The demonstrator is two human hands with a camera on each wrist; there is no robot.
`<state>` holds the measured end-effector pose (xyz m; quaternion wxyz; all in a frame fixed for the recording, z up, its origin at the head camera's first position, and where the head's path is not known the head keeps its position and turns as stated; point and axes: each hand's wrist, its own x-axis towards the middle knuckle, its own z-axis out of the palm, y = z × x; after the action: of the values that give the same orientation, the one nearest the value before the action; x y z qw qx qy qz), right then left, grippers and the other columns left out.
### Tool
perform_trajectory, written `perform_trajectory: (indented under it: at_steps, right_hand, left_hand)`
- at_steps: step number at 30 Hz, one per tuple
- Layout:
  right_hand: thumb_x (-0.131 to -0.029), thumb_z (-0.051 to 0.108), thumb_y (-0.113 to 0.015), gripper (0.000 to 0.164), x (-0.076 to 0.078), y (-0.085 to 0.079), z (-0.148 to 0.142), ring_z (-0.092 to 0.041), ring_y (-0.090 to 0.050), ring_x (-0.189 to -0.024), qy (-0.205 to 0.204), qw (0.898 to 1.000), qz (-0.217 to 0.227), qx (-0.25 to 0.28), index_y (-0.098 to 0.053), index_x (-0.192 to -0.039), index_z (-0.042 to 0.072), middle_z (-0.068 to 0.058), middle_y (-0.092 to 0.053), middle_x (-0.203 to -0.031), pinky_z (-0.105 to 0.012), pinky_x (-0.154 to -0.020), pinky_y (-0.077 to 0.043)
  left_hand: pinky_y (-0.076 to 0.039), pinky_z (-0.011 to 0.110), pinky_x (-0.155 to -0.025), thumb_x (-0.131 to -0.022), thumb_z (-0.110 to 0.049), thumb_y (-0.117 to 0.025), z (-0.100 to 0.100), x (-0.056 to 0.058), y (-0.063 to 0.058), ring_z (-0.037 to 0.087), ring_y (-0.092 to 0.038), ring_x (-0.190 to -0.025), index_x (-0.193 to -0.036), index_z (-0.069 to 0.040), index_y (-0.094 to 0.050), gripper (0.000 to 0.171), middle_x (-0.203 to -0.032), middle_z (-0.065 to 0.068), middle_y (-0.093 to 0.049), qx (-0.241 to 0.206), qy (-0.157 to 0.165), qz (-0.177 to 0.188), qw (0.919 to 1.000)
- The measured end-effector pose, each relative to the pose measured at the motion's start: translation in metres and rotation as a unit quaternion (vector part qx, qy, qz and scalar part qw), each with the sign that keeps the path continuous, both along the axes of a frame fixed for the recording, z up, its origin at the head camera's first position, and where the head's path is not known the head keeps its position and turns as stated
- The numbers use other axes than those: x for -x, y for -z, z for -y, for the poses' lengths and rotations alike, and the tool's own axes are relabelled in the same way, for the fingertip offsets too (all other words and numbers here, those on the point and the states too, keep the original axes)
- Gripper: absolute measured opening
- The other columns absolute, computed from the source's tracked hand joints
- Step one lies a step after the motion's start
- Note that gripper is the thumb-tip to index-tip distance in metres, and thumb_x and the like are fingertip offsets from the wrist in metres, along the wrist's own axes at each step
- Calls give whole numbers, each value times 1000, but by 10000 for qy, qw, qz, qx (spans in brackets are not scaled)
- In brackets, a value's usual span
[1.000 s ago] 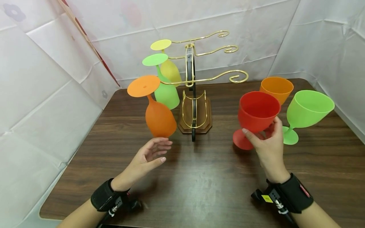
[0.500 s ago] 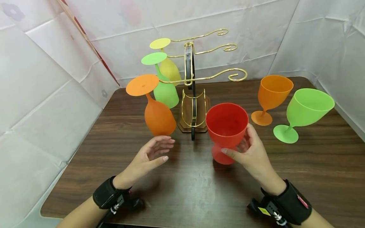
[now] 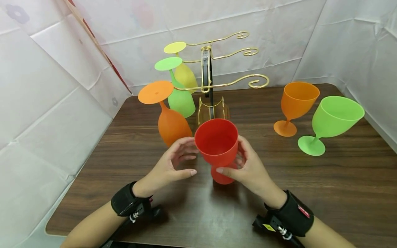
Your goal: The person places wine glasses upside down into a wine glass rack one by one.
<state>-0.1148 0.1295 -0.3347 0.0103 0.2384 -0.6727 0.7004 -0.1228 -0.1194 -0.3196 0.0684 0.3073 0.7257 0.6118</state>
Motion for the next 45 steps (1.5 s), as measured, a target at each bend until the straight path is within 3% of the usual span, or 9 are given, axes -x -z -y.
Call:
perform_trajectory:
  at_steps: [9, 16, 22, 24, 26, 30, 34, 40, 45]
  right_hand:
    - [-75, -2, -75, 77, -2, -1, 17, -18, -50, -112, -207, 9988, -23, -446, -34, -140, 5, -8, -46, -132, -22, -87, -53]
    - [-77, 3, -75, 75, -2, 3, 13, -16, -49, -115, -492, 9984, -223, -150, -34, -141, 4, -4, -46, -133, -22, -89, -52]
    - [-86, 30, -68, 69, 3, 10, -5, -13, -50, -119, -1365, 9852, -114, 1030, -35, -141, 3, -4, -48, -136, -23, -96, -48]
    - [-93, 35, -58, 60, 4, 8, -10, -14, -51, -118, -1511, 9822, 146, 1105, -36, -140, 5, -4, -49, -135, -25, -94, -50]
    - [-100, 33, -44, 48, 6, 5, -14, -16, -53, -117, -1612, 9812, 356, 996, -39, -138, 5, -5, -51, -133, -28, -92, -51]
    - [-104, 26, -23, 42, 9, 0, -16, -19, -54, -115, -2077, 9719, 925, 615, -41, -136, 6, -7, -51, -131, -34, -88, -54]
    - [-105, 28, -20, 42, 10, 1, -18, -18, -58, -112, -2881, 9424, 1590, 596, -40, -140, 15, -3, -54, -130, -35, -87, -55]
    - [-105, 30, -20, 42, 10, 4, -21, -18, -60, -111, -3622, 9036, 2143, 800, -37, -143, 26, 0, -56, -130, -32, -92, -52]
    - [-104, 22, -23, 42, 9, 6, -20, -20, -59, -113, -3710, 8982, 2202, 839, -31, -145, 22, -1, -51, -135, -34, -94, -51]
  left_hand:
    - [-49, 41, -97, -78, -9, -76, -21, 0, -7, 25, -41, -125, -141, -12, -31, 77, -139, 8, -40, -642, 326, -26, 9974]
    - [-49, 42, -97, -76, -11, -78, -21, -3, -9, 24, -41, -125, -140, -11, -32, 79, -139, 8, -41, -580, 213, -261, 9978]
    - [-52, 39, -93, -66, 1, -82, -16, -11, -17, 26, -45, -123, -137, -4, -34, 86, -135, 15, -45, -313, 180, -1484, 9883]
    - [-53, 38, -92, -64, 2, -83, -15, -13, -20, 28, -45, -123, -135, 2, -35, 86, -133, 18, -45, -91, 234, -2293, 9730]
    - [-52, 37, -93, -66, -4, -84, -15, -15, -24, 29, -46, -122, -132, 4, -37, 82, -131, 20, -46, 244, 239, -3138, 9489]
    - [-48, 33, -99, -74, -17, -81, -18, -17, -25, 29, -47, -120, -126, 2, -43, 67, -128, 19, -47, 1113, 41, -4785, 8710]
    - [-45, 32, -102, -78, -18, -77, -22, -17, -22, 27, -51, -118, -123, -4, -48, 55, -126, 18, -51, 1622, -140, -5686, 8064]
    - [-41, 29, -105, -81, -20, -75, -21, -14, -12, 25, -52, -120, -123, -10, -55, 47, -127, 13, -56, 2160, -385, -6096, 7617]
    - [-38, 28, -108, -83, -18, -73, -21, -13, -8, 24, -53, -121, -122, -13, -57, 42, -126, 11, -58, 2328, -456, -6405, 7304]
